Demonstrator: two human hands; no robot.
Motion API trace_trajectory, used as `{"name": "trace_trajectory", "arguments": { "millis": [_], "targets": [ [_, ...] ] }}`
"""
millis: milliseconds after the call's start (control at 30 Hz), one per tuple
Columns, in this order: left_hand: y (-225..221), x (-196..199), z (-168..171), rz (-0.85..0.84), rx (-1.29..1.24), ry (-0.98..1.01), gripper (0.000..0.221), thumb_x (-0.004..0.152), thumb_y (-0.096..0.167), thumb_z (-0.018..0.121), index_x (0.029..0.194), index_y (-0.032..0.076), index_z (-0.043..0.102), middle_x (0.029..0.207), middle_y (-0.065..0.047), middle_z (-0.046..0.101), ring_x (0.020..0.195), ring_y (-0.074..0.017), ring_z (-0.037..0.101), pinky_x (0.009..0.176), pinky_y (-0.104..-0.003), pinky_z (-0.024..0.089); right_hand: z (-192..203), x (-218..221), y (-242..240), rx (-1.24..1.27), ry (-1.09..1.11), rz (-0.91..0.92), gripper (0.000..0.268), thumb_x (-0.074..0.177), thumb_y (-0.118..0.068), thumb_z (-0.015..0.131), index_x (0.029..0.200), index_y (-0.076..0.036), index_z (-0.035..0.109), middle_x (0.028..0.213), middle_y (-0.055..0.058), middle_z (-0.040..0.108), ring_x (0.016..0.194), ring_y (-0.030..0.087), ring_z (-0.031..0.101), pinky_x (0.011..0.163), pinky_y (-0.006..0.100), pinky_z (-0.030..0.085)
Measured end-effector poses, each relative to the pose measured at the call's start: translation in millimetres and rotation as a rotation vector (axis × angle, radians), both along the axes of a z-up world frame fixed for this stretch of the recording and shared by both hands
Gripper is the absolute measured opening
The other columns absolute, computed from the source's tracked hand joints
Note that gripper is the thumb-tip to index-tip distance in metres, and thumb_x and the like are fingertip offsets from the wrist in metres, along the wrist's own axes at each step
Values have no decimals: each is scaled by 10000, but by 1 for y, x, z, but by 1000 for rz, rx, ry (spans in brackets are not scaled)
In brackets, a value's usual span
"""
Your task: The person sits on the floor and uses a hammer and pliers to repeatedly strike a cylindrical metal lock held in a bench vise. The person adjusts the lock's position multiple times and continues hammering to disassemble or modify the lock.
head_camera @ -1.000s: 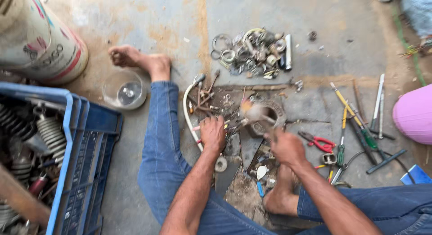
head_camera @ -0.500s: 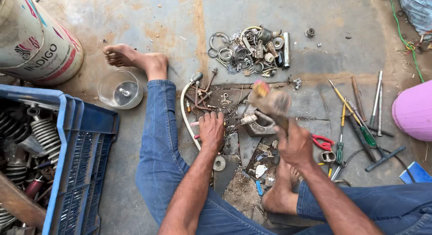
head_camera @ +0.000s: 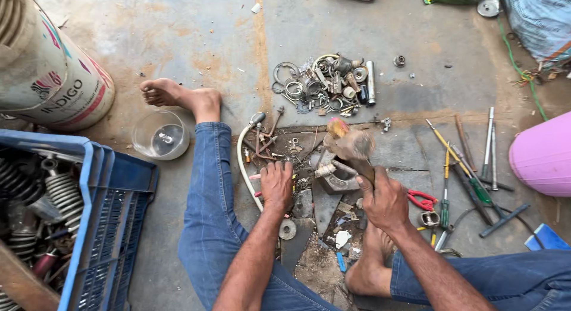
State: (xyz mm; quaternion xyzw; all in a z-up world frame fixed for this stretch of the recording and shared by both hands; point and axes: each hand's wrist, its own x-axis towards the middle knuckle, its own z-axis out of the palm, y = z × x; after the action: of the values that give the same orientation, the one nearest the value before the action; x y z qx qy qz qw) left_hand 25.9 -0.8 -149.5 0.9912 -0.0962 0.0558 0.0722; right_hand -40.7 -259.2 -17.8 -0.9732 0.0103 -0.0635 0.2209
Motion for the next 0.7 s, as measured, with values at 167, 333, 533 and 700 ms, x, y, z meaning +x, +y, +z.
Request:
{"name": "trace_trajectory", "arguments": {
  "millis": [167, 333, 533, 700],
  "targets": [
    [-1, -6, 2, -46, -76, -177, 229, 831, 217, 650, 1038, 119, 653, 980, -108, 634, 984, -299, 611, 863, -462, 466, -11, -1, 10, -287, 342, 0, 444, 871, -451, 621, 1038, -40, 626, 737, 254, 684, 688, 489, 685, 613, 599, 536],
    [-2, -7, -18, 26, 27, -199, 106, 829, 203, 604, 927, 171, 629, 971, -68, 636, 983, -262, 619, 869, -462, 478, 8, -4, 7, -214, 281, -144, 497, 972, -504, 563, 1019, -11, 612, 712, 288, 684, 683, 483, 701, 666, 605, 542],
    [1, 4, -29, -1, -17, -145, 94, 875, 191, 606, 963, 171, 633, 940, -55, 620, 971, -261, 606, 822, -440, 466, 7, -4, 14, -102, 221, -101, 473, 973, -474, 514, 1086, -19, 578, 720, 252, 688, 654, 456, 707, 616, 573, 560],
    [0, 18, -11, -24, -2, -342, 163, 820, 215, 605, 972, 165, 635, 959, -81, 641, 1051, -285, 608, 894, -474, 461, -43, 11, -3, -251, 357, -88, 449, 916, -485, 584, 1074, -68, 641, 854, 271, 709, 800, 484, 688, 724, 595, 546]
  ]
}}
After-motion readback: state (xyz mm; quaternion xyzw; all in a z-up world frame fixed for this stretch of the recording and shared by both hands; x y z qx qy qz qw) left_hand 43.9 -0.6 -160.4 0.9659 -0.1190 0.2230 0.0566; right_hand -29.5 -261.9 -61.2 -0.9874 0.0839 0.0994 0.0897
